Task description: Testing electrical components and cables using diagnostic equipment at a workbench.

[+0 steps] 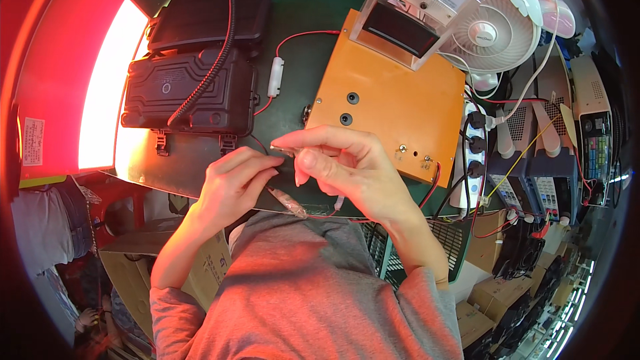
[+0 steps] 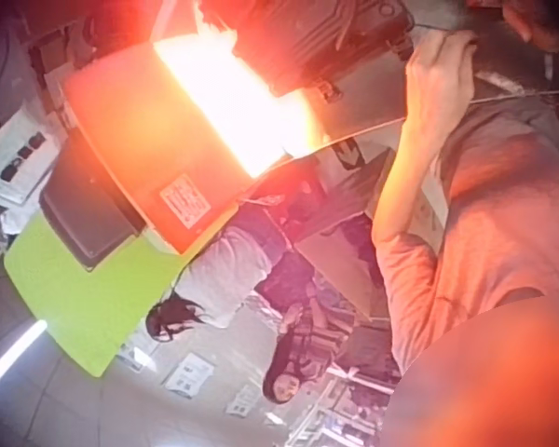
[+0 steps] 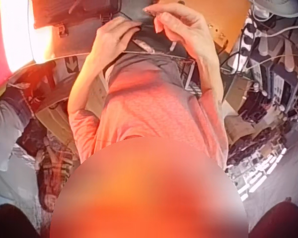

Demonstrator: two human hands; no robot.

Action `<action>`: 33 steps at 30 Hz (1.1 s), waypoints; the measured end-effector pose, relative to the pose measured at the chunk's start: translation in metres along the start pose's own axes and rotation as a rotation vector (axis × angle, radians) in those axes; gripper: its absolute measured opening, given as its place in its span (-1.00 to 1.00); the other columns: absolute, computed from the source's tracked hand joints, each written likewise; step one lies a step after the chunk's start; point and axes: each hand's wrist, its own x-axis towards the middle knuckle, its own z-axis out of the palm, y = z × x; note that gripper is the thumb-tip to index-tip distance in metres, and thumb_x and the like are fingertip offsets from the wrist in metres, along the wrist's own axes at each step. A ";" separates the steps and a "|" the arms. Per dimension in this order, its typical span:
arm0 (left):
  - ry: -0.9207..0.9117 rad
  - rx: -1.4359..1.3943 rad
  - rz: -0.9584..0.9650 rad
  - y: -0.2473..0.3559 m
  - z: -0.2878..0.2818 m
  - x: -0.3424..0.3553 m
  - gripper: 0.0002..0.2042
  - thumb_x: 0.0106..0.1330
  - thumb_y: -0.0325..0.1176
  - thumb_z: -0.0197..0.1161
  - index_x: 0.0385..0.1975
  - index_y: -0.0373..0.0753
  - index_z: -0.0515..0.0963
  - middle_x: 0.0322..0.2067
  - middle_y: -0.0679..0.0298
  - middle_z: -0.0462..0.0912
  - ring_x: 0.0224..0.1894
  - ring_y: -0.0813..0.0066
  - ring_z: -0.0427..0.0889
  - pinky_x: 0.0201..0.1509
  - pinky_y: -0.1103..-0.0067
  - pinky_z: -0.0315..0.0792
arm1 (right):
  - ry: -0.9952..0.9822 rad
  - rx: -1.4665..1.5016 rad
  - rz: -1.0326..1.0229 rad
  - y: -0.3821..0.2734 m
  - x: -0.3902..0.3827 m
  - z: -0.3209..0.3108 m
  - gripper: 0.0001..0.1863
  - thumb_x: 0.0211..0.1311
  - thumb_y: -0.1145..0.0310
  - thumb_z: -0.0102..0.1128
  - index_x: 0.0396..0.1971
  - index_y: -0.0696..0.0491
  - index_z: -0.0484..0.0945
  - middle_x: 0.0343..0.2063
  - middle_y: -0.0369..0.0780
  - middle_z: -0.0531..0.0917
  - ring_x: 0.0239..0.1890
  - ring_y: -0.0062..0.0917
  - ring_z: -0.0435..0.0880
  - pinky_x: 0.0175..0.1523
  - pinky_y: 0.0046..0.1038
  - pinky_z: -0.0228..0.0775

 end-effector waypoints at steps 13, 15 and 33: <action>0.291 -0.370 -0.351 0.002 0.013 -0.013 -0.87 0.00 -0.62 0.31 -0.42 -0.34 0.60 -0.44 0.23 0.62 -0.52 0.66 0.54 -0.50 0.74 0.42 | 0.048 -1.181 -0.734 0.042 0.004 0.005 -0.66 -0.11 0.48 0.31 -0.28 0.22 0.46 -0.35 -0.16 0.46 -0.37 -0.37 0.52 -0.37 -0.42 0.45; 0.273 -0.396 -0.355 0.000 0.012 -0.012 -0.86 -0.01 -0.63 0.31 -0.42 -0.34 0.60 -0.44 0.23 0.63 -0.51 0.66 0.55 -0.49 0.74 0.43 | -0.022 -1.233 -0.767 0.042 0.007 0.007 -0.58 -0.17 0.44 0.31 -0.24 0.25 0.44 -0.31 -0.12 0.44 -0.34 -0.34 0.50 -0.30 -0.44 0.45; 0.279 -0.449 -0.387 -0.001 0.012 -0.012 -0.86 0.02 -0.62 0.31 -0.39 -0.35 0.60 -0.46 0.27 0.60 -0.55 0.72 0.50 -0.51 0.76 0.40 | 0.001 -1.343 -0.861 0.048 0.008 0.003 -0.63 0.01 0.33 0.24 -0.23 0.26 0.43 -0.46 -0.16 0.51 -0.55 -0.49 0.52 -0.55 -0.56 0.41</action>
